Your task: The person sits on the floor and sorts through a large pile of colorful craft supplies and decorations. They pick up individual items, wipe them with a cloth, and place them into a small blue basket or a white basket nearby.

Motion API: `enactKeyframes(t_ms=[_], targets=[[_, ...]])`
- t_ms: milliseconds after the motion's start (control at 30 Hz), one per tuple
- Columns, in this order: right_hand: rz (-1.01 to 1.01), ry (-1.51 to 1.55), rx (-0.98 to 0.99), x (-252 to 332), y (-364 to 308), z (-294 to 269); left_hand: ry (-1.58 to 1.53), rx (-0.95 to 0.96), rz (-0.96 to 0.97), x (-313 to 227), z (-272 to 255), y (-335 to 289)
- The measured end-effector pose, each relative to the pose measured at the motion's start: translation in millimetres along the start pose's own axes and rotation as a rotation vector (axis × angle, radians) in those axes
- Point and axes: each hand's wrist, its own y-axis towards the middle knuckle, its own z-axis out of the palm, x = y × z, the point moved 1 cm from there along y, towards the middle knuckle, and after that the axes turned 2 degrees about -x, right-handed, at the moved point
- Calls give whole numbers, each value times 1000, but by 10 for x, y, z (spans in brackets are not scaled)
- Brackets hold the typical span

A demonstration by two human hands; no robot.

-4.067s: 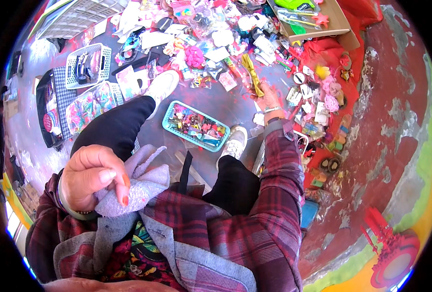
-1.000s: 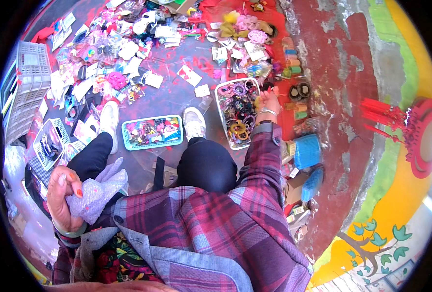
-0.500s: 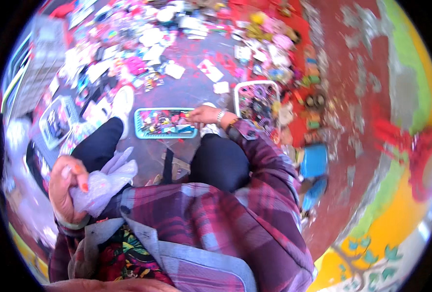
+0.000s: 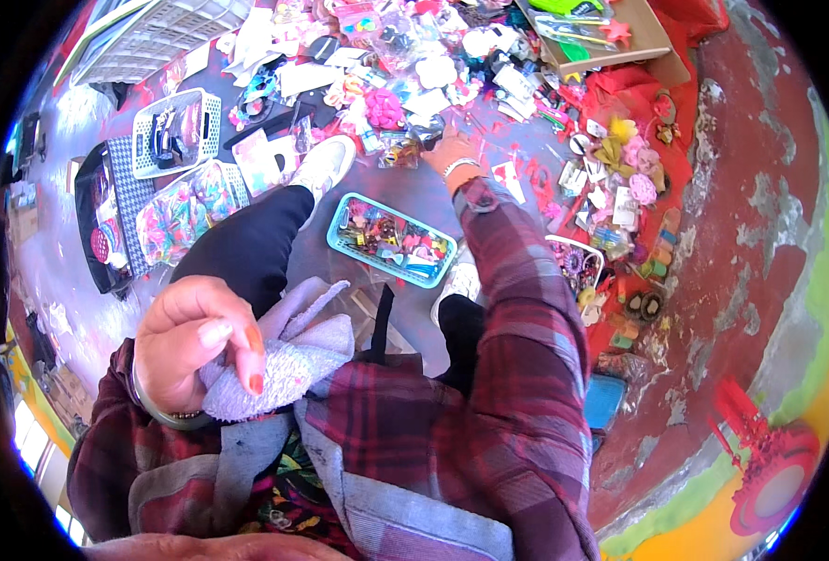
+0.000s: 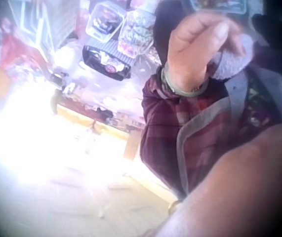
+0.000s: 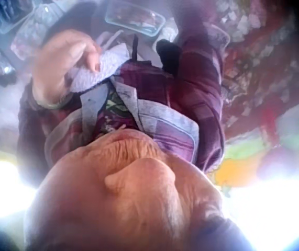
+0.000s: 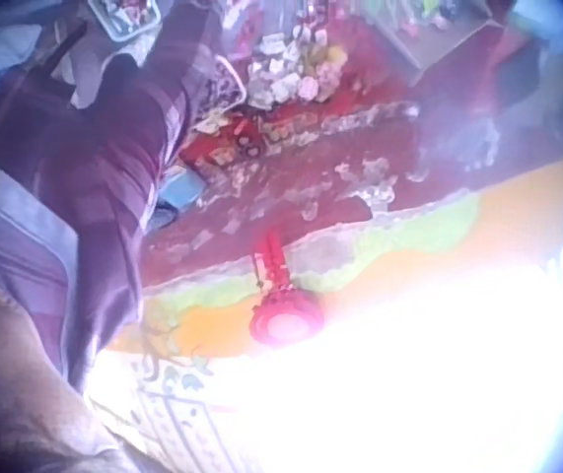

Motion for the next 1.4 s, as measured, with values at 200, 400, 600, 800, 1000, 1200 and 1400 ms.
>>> enactKeyframes(t_ms=[200,400,600,800,1000,1200,1400], targets=[[86,64,-113,111,214,360,4,-65,-22,-85,-89,34],[9,291,-69,-350,222,114,29,-58,-30,-114,-97,51],[237,1353,260,-841,89,-260,22,-61,-24,-74,-60,40],[253,1598,250,-1060,11,-408,29,-50,-26,-36,-29,69],[380,1602,214,-1181,-9,-288,2,-71,-37,-14,-8,84],[503,1425,49,-1632,7,-125,-21,-103,-33,1,-3,64],[577,1967,-472,-2838,-135,-69,-20,-39,-43,-20,-42,59]])
